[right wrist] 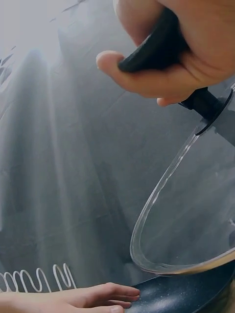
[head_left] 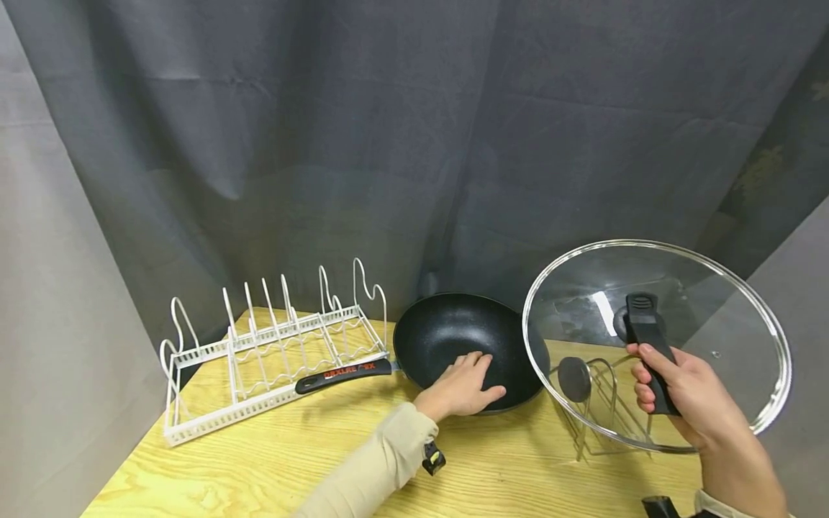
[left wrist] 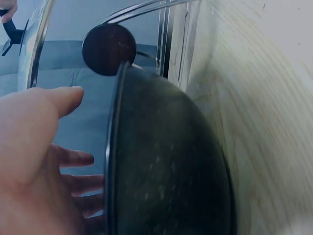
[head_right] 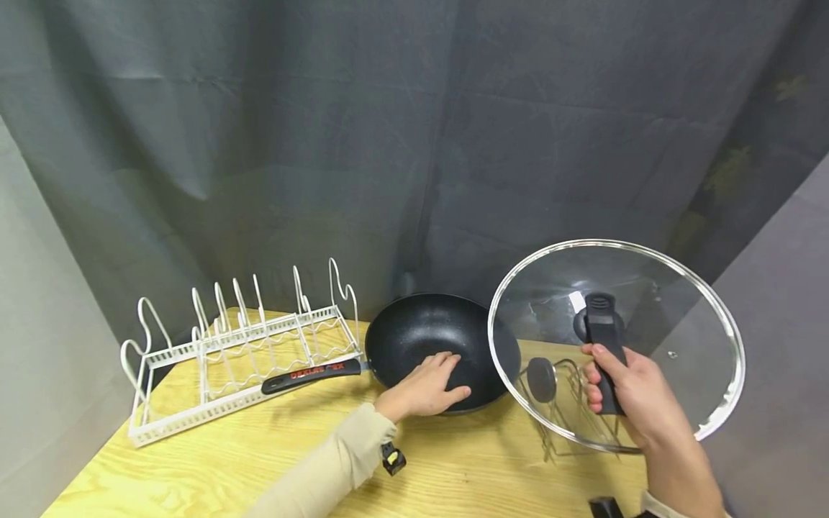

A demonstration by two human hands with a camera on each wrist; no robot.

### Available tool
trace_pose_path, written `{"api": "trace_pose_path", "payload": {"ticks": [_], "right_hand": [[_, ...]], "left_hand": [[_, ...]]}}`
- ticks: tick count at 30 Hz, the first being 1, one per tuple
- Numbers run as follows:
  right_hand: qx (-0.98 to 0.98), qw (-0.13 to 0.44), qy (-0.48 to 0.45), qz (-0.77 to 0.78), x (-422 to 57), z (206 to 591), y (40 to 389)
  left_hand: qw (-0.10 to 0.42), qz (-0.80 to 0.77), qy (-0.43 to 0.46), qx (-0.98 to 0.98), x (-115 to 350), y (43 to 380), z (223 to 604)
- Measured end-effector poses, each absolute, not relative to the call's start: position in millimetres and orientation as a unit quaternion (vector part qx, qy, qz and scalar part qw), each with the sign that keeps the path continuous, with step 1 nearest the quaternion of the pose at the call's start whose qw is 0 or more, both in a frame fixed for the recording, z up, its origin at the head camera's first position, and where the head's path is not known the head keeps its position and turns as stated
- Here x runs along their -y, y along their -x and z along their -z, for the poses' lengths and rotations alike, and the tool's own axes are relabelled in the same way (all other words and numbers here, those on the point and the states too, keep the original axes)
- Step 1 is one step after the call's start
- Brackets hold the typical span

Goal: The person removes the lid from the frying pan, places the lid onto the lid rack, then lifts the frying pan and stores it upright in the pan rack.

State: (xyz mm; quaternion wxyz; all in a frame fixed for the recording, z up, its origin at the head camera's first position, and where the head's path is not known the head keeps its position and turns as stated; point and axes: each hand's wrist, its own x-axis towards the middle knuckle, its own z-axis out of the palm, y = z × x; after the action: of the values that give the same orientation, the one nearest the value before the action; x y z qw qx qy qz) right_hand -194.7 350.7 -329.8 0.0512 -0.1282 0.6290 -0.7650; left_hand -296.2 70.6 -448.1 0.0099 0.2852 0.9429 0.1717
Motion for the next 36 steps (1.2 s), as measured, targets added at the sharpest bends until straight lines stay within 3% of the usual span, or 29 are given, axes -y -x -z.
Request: {"api": "trace_pose_path", "payload": {"ticks": [36], "right_hand": [[-0.646,-0.054,0.069,0.758,-357.5,342.0,197.1]], "left_hand": [[-0.069,-0.166,-0.337,-0.924,-161.6,305.4,463.1]]}}
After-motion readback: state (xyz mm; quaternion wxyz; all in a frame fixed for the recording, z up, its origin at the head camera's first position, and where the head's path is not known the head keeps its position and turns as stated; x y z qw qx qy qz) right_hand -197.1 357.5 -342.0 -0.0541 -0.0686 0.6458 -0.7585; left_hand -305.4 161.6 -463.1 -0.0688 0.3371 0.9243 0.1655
